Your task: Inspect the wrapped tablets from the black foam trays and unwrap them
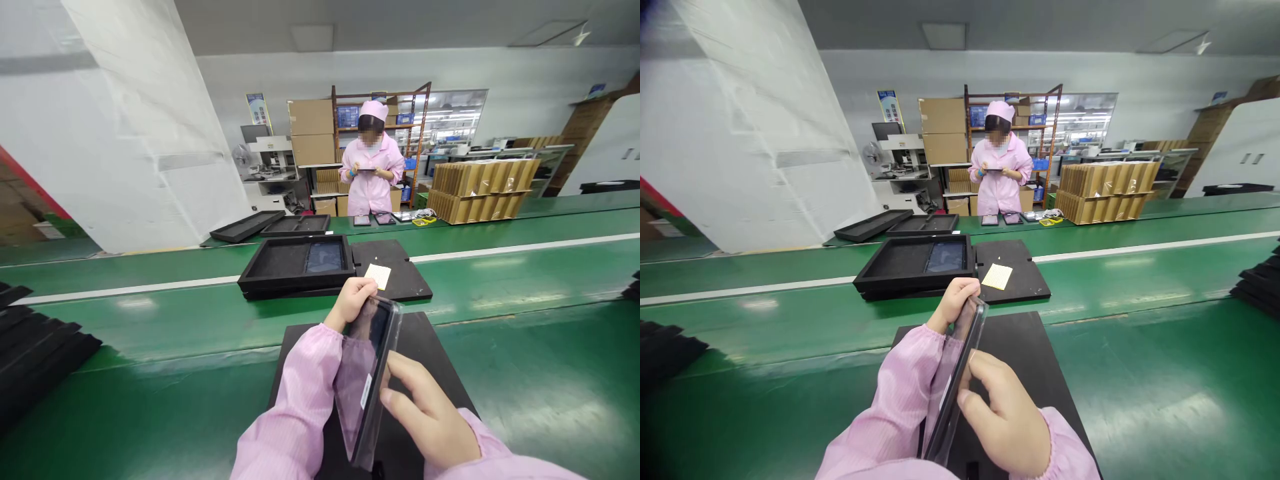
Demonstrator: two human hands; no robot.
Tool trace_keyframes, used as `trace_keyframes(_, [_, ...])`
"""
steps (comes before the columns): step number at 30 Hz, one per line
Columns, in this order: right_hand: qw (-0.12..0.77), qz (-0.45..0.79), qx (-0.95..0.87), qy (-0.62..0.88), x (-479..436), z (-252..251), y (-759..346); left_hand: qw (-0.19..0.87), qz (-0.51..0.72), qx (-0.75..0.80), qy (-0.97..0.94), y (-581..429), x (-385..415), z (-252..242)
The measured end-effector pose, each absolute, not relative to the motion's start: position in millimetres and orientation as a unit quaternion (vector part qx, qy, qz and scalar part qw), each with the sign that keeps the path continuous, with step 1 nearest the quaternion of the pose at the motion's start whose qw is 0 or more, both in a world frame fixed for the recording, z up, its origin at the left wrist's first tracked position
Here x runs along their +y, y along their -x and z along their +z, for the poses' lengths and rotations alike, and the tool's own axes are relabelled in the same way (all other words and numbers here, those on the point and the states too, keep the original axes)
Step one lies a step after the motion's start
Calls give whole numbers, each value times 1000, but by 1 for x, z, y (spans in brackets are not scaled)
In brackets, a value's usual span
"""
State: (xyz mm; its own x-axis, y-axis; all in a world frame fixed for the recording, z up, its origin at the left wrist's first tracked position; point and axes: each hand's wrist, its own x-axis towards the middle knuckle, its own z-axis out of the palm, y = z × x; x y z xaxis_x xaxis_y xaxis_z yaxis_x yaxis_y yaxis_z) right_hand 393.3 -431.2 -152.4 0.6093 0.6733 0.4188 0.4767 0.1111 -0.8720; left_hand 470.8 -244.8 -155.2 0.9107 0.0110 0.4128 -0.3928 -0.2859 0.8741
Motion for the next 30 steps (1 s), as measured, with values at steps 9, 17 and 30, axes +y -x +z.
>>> trace_keyframes(9, [542, -9, -389, 745, -439, -164, -382, 550, 197, -112, -804, -458, -251, -152])
trace_keyframes(17, [491, -93, -366, 785, -449, -172, -398, 541, 421, 94, -722, -440, -233, -181])
trace_keyframes(30, [374, 105, -571, 723, -438, -174, -380, 683, 283, 183, -648, -466, -237, -184])
